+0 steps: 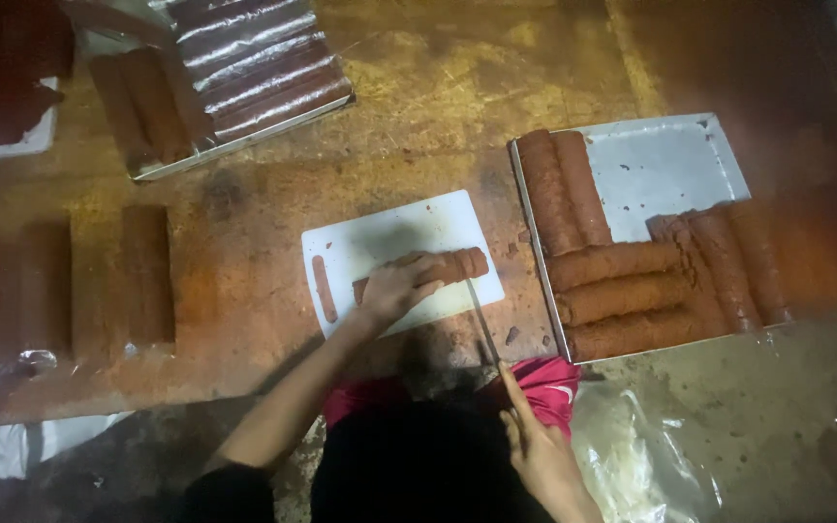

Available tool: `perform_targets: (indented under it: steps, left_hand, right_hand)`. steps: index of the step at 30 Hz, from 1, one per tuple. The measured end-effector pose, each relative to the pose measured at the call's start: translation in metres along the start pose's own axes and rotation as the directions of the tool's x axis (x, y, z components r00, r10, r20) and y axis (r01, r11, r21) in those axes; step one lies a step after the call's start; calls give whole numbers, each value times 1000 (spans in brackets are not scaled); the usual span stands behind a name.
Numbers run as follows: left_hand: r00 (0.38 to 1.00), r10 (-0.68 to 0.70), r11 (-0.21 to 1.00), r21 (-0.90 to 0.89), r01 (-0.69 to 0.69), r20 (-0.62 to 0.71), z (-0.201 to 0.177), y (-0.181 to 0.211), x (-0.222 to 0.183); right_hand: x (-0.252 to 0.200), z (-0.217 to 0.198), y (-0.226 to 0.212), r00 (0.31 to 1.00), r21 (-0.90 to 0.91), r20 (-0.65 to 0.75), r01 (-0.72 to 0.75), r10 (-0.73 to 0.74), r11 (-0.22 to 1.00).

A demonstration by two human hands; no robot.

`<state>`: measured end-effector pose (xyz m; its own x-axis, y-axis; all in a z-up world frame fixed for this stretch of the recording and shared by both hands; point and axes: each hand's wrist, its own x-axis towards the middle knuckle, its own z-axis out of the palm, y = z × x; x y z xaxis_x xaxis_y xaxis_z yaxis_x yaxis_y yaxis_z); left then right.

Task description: Cutting long food rolls into smaller segments and arranging them on a tray

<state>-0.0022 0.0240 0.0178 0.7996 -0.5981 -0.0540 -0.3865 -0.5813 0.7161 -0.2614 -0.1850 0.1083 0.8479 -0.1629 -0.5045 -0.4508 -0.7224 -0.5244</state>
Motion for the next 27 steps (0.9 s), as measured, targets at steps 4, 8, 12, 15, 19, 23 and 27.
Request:
perform_targets:
  steps: [4, 8, 12, 15, 19, 23, 27]
  left_hand:
    - [980, 151, 986, 92, -139, -127, 12, -7, -2]
    - [939, 155, 984, 131, -119, -307, 17, -6, -2]
    - [963, 106, 987, 145, -71, -248, 24, -17, 8]
    - [966, 150, 989, 35, -146, -212, 18, -16, 13]
    - [990, 2, 1000, -12, -4, -144, 20, -15, 8]
    - [988, 6, 1000, 7, -5, -154, 26, -23, 11]
    - [991, -93, 995, -48, 89, -94, 10, 2, 9]
  right_hand:
    - [9, 2, -15, 997, -111, 43, -59, 64, 992]
    - [19, 9, -28, 1000, -126, 4, 12, -12, 992]
    - [29, 9, -35, 991, -133, 93, -81, 94, 988]
    - [69, 11, -55, 997, -36, 76, -20, 22, 999]
    - [148, 29, -76, 979, -60, -94, 175, -180, 983]
    - [157, 30, -84, 994, 10, -49, 102, -101, 995]
    - [92, 28, -59, 1000, 55, 6, 22, -23, 998]
